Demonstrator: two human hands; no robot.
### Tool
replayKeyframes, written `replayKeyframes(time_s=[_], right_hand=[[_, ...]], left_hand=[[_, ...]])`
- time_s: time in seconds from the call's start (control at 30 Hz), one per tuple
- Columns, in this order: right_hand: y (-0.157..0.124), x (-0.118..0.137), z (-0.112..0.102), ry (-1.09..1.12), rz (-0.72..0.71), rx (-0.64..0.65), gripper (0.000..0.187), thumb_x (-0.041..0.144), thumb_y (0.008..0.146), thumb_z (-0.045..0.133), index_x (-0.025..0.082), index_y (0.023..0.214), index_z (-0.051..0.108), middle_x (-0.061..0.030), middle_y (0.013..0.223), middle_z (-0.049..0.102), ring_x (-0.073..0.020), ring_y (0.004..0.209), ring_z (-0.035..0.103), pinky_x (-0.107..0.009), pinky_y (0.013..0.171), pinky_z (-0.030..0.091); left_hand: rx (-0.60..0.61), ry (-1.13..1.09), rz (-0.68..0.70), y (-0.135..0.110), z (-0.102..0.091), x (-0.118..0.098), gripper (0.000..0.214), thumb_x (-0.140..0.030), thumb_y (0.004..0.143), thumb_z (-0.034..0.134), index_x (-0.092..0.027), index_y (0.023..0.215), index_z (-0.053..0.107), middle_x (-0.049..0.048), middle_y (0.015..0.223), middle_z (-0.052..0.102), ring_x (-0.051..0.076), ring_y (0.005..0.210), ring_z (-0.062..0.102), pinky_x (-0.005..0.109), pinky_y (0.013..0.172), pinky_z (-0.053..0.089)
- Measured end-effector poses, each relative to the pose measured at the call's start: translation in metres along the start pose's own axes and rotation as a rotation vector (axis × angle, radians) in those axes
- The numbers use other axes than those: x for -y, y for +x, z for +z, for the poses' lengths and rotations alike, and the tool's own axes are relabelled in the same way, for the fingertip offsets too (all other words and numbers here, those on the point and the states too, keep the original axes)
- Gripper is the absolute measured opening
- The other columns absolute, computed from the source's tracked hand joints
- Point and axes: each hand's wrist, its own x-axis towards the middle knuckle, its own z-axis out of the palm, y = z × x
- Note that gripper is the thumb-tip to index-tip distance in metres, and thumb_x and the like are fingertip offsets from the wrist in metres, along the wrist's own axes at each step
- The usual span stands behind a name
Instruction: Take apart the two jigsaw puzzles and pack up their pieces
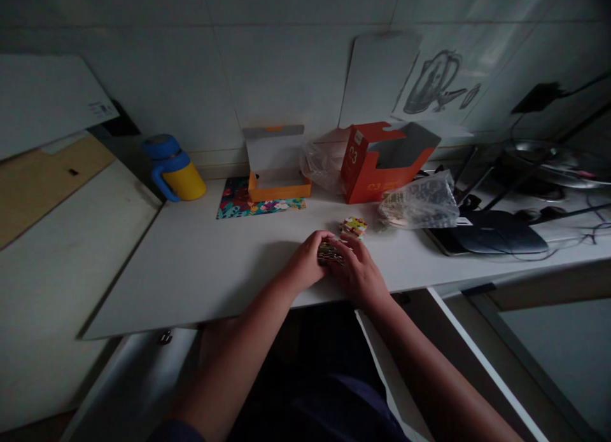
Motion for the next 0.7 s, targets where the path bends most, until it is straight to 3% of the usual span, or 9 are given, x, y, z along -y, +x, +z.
replayKeyframes(time_s=[0.2, 0.33, 0.43, 0.57, 0.6, 0.7], right_hand=[[-0.004, 0.002, -0.003, 0.013, 0.016, 0.004, 0.05, 0.03, 0.103, 0.055, 0.028, 0.151, 0.044, -0.0167, 0.147, 0.047, -0.031, 0.13, 0.055, -0.052, 0.107, 0.053], [-0.006, 0.005, -0.006, 0.035, -0.009, 0.051, 0.054, 0.033, 0.102, 0.056, 0.027, 0.154, 0.041, -0.0173, 0.151, 0.044, -0.0328, 0.138, 0.049, -0.055, 0.112, 0.048], [-0.004, 0.004, -0.012, 0.058, -0.024, 0.045, 0.058, 0.038, 0.103, 0.054, 0.023, 0.157, 0.037, -0.0192, 0.154, 0.042, -0.0337, 0.142, 0.045, -0.057, 0.115, 0.043], [0.015, -0.011, -0.028, -0.026, 0.204, -0.194, 0.045, 0.034, 0.108, 0.036, 0.017, 0.148, 0.047, -0.02, 0.139, 0.056, -0.0296, 0.131, 0.056, -0.051, 0.111, 0.046], [0.023, -0.018, -0.032, -0.092, 0.27, -0.203, 0.044, 0.036, 0.108, 0.033, 0.015, 0.144, 0.05, -0.0207, 0.134, 0.059, -0.03, 0.126, 0.059, -0.049, 0.108, 0.048], [0.052, -0.04, -0.041, -0.36, 0.385, -0.012, 0.052, 0.044, 0.108, 0.032, 0.008, 0.137, 0.055, -0.0253, 0.131, 0.062, -0.0352, 0.121, 0.061, -0.048, 0.103, 0.049]], left_hand=[[0.021, 0.024, 0.076, -0.001, 0.0, -0.004, 0.064, -0.007, 0.072, 0.076, -0.023, 0.129, 0.051, 0.0099, 0.128, 0.063, 0.027, 0.122, 0.062, 0.042, 0.105, 0.053], [0.057, 0.064, 0.097, -0.003, 0.002, -0.003, 0.07, -0.007, 0.073, 0.075, -0.023, 0.135, 0.046, 0.0122, 0.134, 0.061, 0.029, 0.127, 0.06, 0.045, 0.109, 0.051], [0.095, 0.075, 0.1, -0.004, 0.004, -0.004, 0.069, -0.016, 0.08, 0.079, -0.021, 0.139, 0.044, 0.0163, 0.139, 0.059, 0.031, 0.13, 0.059, 0.046, 0.111, 0.049], [0.089, 0.051, 0.054, -0.004, 0.006, -0.006, 0.066, -0.026, 0.081, 0.084, -0.023, 0.137, 0.048, 0.0123, 0.136, 0.063, 0.028, 0.124, 0.064, 0.042, 0.106, 0.053], [0.091, 0.046, 0.048, -0.003, 0.006, -0.007, 0.067, -0.024, 0.08, 0.085, -0.024, 0.136, 0.05, 0.0111, 0.135, 0.064, 0.027, 0.122, 0.065, 0.041, 0.105, 0.054], [0.09, 0.051, 0.048, -0.002, 0.005, -0.008, 0.065, -0.023, 0.078, 0.087, -0.023, 0.133, 0.054, 0.0103, 0.13, 0.066, 0.026, 0.118, 0.067, 0.04, 0.102, 0.055]])
